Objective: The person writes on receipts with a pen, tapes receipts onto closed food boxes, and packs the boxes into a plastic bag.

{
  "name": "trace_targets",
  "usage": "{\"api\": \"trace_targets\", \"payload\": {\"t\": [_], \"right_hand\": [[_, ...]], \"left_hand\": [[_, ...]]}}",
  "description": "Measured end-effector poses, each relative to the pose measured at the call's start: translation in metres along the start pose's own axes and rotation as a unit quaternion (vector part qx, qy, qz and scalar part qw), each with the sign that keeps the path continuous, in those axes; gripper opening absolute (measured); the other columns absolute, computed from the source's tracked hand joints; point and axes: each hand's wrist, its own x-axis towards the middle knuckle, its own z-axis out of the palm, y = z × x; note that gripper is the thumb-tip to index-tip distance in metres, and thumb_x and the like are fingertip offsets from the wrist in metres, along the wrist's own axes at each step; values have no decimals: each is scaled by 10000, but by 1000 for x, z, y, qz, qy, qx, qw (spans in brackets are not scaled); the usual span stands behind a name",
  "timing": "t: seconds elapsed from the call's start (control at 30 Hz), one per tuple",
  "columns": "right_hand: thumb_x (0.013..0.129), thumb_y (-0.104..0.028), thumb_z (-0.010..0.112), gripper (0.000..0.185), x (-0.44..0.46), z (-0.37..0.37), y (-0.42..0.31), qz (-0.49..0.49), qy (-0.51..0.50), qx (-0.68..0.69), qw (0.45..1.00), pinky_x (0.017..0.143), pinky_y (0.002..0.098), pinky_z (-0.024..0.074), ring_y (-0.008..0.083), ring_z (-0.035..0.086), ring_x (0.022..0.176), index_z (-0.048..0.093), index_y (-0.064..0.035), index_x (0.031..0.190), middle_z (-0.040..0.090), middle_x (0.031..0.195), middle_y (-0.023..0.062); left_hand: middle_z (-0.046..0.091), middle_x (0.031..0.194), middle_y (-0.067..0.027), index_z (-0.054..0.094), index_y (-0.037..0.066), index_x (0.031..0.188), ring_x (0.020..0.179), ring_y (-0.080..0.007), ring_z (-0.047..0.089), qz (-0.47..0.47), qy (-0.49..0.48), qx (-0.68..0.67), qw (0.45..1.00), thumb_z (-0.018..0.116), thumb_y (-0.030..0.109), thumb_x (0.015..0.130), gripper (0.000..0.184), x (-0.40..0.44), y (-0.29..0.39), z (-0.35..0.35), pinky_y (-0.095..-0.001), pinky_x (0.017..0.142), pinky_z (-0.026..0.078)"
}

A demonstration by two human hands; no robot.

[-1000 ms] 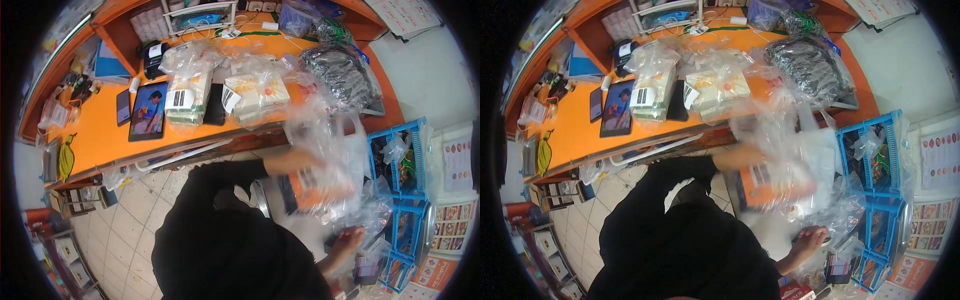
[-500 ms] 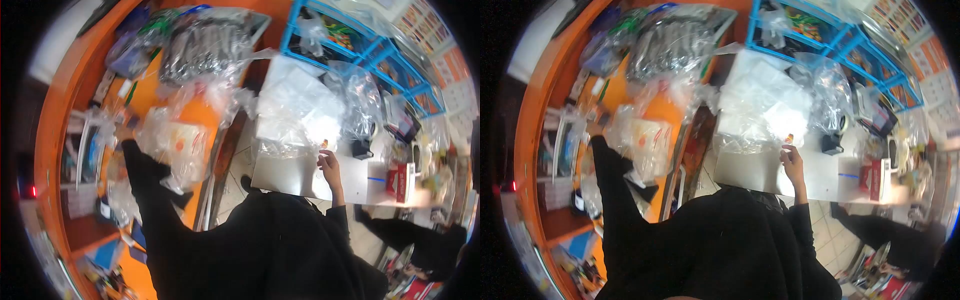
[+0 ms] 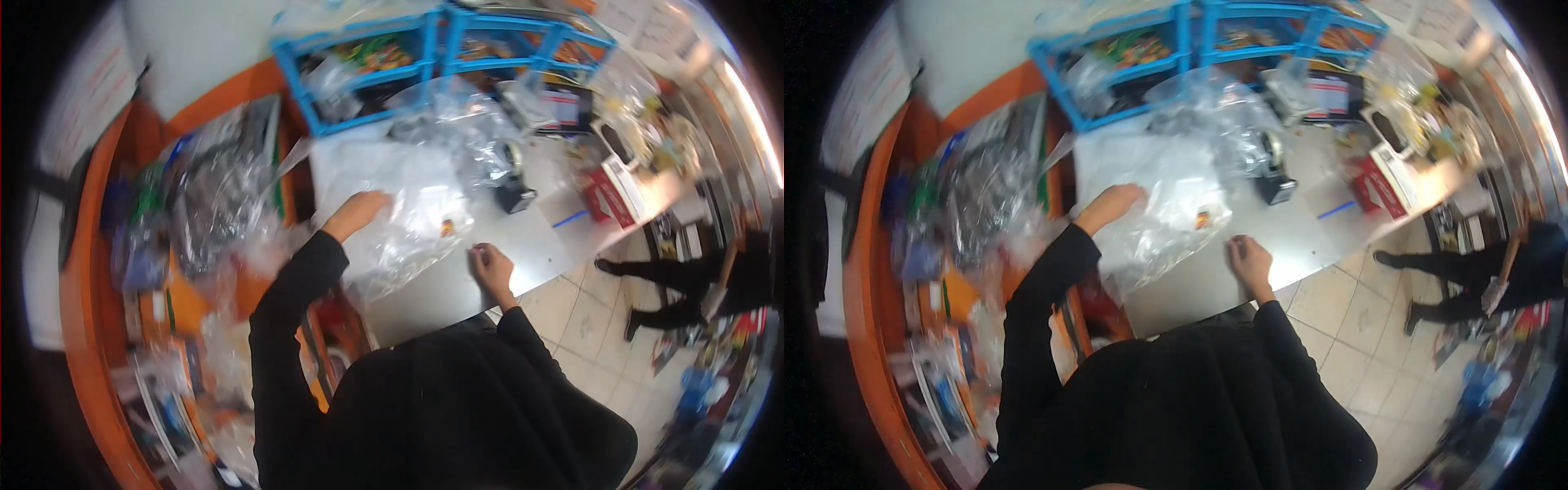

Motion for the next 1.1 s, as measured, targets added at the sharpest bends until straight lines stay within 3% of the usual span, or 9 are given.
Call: {"api": "trace_targets", "payload": {"t": [0.13, 0.23, 0.37, 0.47, 0.67, 0.87, 0.93, 1.0, 1.1], "right_hand": [[725, -242, 538, 150, 1, -1, 0, -4, 6, 15, 1000, 519, 315, 429, 228, 553, 566, 559, -94, 739, 578, 687, 70], [728, -259, 528, 170, 1, 1, 3, -21, 20, 21, 999, 530, 323, 431, 242, 553, 594, 567, -94, 724, 578, 692, 73], [738, -274, 512, 185, 0, 8, 11, -42, 38, 29, 998, 516, 340, 431, 252, 551, 588, 564, -96, 729, 568, 651, 73], [743, -275, 505, 185, 1, 7, 10, -30, 36, 27, 999, 501, 346, 431, 251, 551, 575, 560, -100, 727, 569, 645, 73], [754, -292, 495, 200, 0, 10, 13, -44, 42, 41, 997, 475, 337, 424, 245, 541, 528, 553, -102, 727, 552, 595, 77], [763, -275, 471, 201, 1, 11, 15, -51, 14, 34, 998, 505, 345, 434, 248, 551, 590, 545, -90, 730, 559, 639, 78], [764, -273, 468, 203, -1, 12, 16, -64, 19, 45, 997, 515, 350, 433, 250, 549, 590, 544, -88, 728, 559, 648, 71], [762, -274, 468, 202, -3, 11, 15, -66, 15, 45, 997, 520, 354, 433, 253, 548, 591, 543, -89, 732, 560, 653, 69], [761, -290, 469, 214, 0, 10, 19, -75, 9, 54, 996, 527, 352, 432, 257, 547, 594, 546, -90, 751, 562, 661, 70]], "left_hand": [[539, 653, -97, 484, 99, 759, 654, -264, 534, -67, -215, -78, 971, 563, 125, 593, 186, 17, -32, -11, -349, 570, 406], [518, 758, -61, 492, 83, 814, 706, -227, 516, 43, -197, -87, 976, 652, 179, 543, 328, 16, -45, -9, -306, 620, 406], [553, 746, -101, 557, 44, 772, 703, -254, 534, -50, -140, -85, 985, 589, 171, 640, 186, 18, -32, -9, -313, 635, 418], [552, 736, -137, 560, 14, 744, 706, -288, 533, 38, -69, -51, 996, 534, 94, 671, 111, 15, -33, -8, -330, 632, 418], [539, 732, -165, 532, -8, 777, 682, -291, 519, -63, 220, -41, 973, 432, 72, 757, 130, 31, -25, -78, -347, 607, 398], [512, 724, -149, 485, -2, 817, 648, -263, 492, -99, 182, -124, 970, 380, 133, 816, 171, 56, -51, -106, -324, 599, 384], [472, 682, -117, 464, 1, 817, 624, -211, 462, -170, 315, -255, 898, 390, 157, 824, 173, 71, -22, -142, -302, 592, 376], [444, 671, -71, 455, 1, 805, 620, -153, 436, -99, 481, -87, 867, 422, 161, 818, 164, 74, -19, -168, -269, 574, 367], [450, 692, -62, 459, 3, 819, 649, -131, 435, -104, 297, -57, 947, 443, 145, 811, 143, 77, 6, -170, -240, 587, 358]]}}
